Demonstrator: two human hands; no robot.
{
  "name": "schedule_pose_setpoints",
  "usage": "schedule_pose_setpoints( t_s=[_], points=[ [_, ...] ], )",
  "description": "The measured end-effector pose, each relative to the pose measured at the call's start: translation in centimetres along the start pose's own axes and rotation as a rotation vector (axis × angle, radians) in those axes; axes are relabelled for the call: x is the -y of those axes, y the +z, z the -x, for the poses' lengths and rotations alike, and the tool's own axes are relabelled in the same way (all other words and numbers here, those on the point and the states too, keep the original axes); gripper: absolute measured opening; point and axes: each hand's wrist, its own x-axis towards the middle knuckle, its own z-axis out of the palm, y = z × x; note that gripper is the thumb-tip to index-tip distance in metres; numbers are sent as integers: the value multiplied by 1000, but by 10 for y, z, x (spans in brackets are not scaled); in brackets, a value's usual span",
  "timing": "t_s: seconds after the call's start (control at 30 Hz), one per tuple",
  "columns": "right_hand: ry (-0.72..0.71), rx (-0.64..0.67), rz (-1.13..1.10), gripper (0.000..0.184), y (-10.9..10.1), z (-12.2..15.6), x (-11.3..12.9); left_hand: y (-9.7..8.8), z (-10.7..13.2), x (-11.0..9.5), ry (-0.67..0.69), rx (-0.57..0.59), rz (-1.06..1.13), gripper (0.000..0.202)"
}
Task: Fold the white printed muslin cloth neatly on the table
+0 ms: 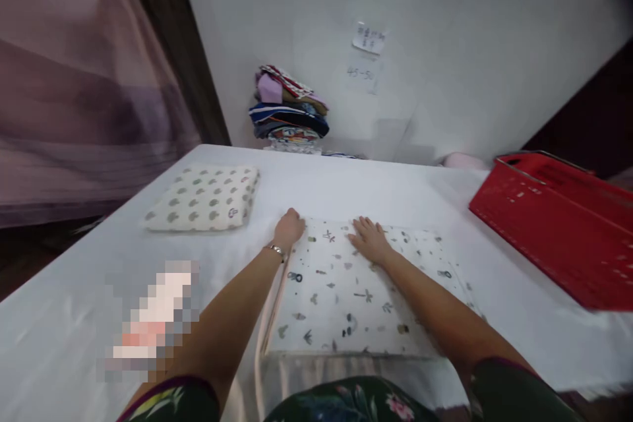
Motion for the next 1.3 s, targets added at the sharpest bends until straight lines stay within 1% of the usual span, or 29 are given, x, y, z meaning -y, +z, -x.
schedule_pose_setpoints(
  t_s=[0.07,0.13,0.2,0.3,0.37,0.43,0.53,0.6,0.67,0.73,0.8,0.87,1.0,1.17,1.3],
  points=[
    [-18,-35,-12,63,-12,5,-10,1,1,-2,-17,-8,-25,20],
    [-5,-79,16,63,-22,15,-29,5,3,-4,-48,-30,-42,25],
    [67,-88,59,64,-28,26,-56,12,6,-5,-55,-84,-62,30],
    [217,-72,59,64,-27,39,-94,21,12,-5,2,-176,-98,36],
    [252,-97,-41,64,-24,41,-108,24,14,-5,22,-201,-106,38],
    [242,-157,-217,61,-22,41,-116,25,16,-7,12,-200,-107,39],
    [265,-259,-410,53,-32,40,-128,23,17,-9,-10,-193,-97,40],
    [357,-334,-453,48,-46,44,-146,22,17,-10,-10,-194,-99,41],
    [496,-388,-510,43,-60,53,-169,22,16,-10,-8,-201,-108,41],
    [632,-373,-586,35,-71,63,-190,23,15,-9,-8,-203,-113,42],
    [726,-301,-666,27,-77,71,-205,24,14,-9,-11,-198,-115,43],
    [780,-222,-729,24,-79,75,-210,24,14,-10,-11,-201,-119,43],
    [826,-123,-773,30,-80,67,-207,22,17,-14,-10,-214,-131,43],
    [897,-64,-705,39,-85,50,-203,20,18,-16,-6,-237,-148,41],
    [925,-32,-622,39,-90,44,-201,23,14,-11,-12,-221,-157,42]
  ],
)
